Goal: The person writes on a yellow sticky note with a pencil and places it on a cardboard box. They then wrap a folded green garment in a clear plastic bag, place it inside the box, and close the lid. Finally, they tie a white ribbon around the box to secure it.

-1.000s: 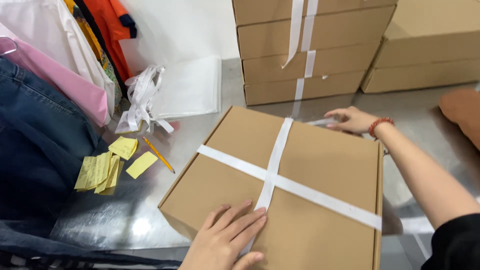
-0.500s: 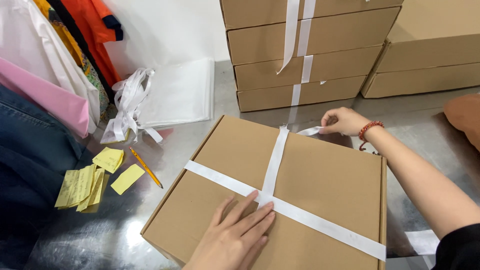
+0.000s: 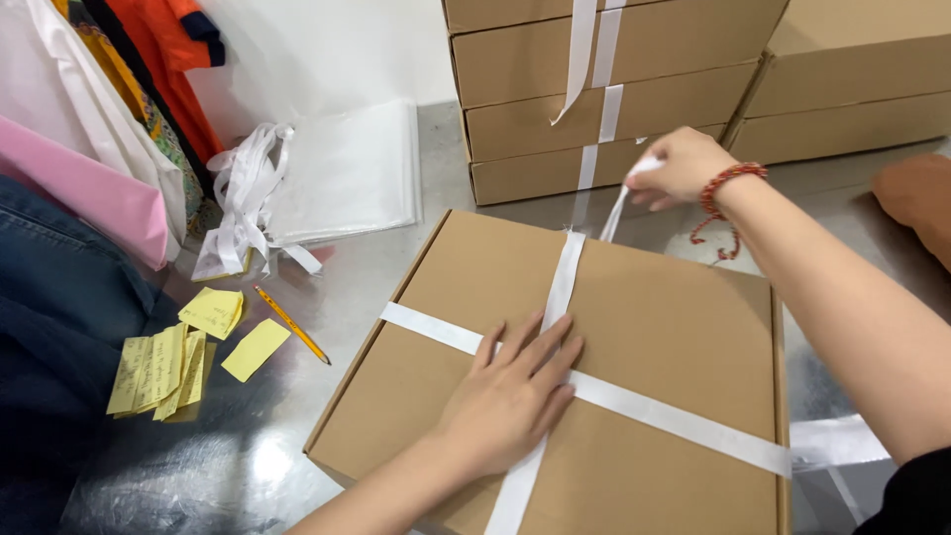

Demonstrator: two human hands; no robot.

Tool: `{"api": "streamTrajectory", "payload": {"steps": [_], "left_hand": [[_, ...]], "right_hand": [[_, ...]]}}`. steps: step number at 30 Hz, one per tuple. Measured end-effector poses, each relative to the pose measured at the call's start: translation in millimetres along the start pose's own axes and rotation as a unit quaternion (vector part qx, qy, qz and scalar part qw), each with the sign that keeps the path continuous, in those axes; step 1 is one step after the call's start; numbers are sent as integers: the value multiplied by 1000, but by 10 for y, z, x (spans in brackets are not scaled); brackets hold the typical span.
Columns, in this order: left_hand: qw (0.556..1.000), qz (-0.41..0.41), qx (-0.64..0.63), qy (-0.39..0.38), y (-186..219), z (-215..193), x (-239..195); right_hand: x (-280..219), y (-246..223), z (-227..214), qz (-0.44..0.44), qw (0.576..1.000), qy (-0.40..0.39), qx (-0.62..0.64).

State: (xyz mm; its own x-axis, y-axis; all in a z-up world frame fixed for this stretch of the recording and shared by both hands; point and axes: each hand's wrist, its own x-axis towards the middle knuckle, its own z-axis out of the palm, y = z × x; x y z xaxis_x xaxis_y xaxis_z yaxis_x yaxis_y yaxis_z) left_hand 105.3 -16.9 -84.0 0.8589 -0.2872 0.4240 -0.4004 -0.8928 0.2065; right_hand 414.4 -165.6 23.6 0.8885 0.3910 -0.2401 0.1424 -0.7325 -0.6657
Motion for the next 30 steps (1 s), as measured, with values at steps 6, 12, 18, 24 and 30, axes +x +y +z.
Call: {"api": "streamTrajectory", "payload": {"steps": [6,12,18,24,30], "left_hand": [[997,-71,21,32,303,416,259],[992,-123,-7,6,540,665,542],[990,-137,-22,14,559,618,562],[986,-166,-17,-27,467,581,698],[975,-183,-32,-119,21,529,1140]], "right_hand": [[194,-94,-17,-91,990,105,-4],[369,123,39,-75,979,179,57],[328,266,115,-48,929,68,359],[73,221,11,-59,934,17,352],[-19,171,36,-90,929,81,349]]}}
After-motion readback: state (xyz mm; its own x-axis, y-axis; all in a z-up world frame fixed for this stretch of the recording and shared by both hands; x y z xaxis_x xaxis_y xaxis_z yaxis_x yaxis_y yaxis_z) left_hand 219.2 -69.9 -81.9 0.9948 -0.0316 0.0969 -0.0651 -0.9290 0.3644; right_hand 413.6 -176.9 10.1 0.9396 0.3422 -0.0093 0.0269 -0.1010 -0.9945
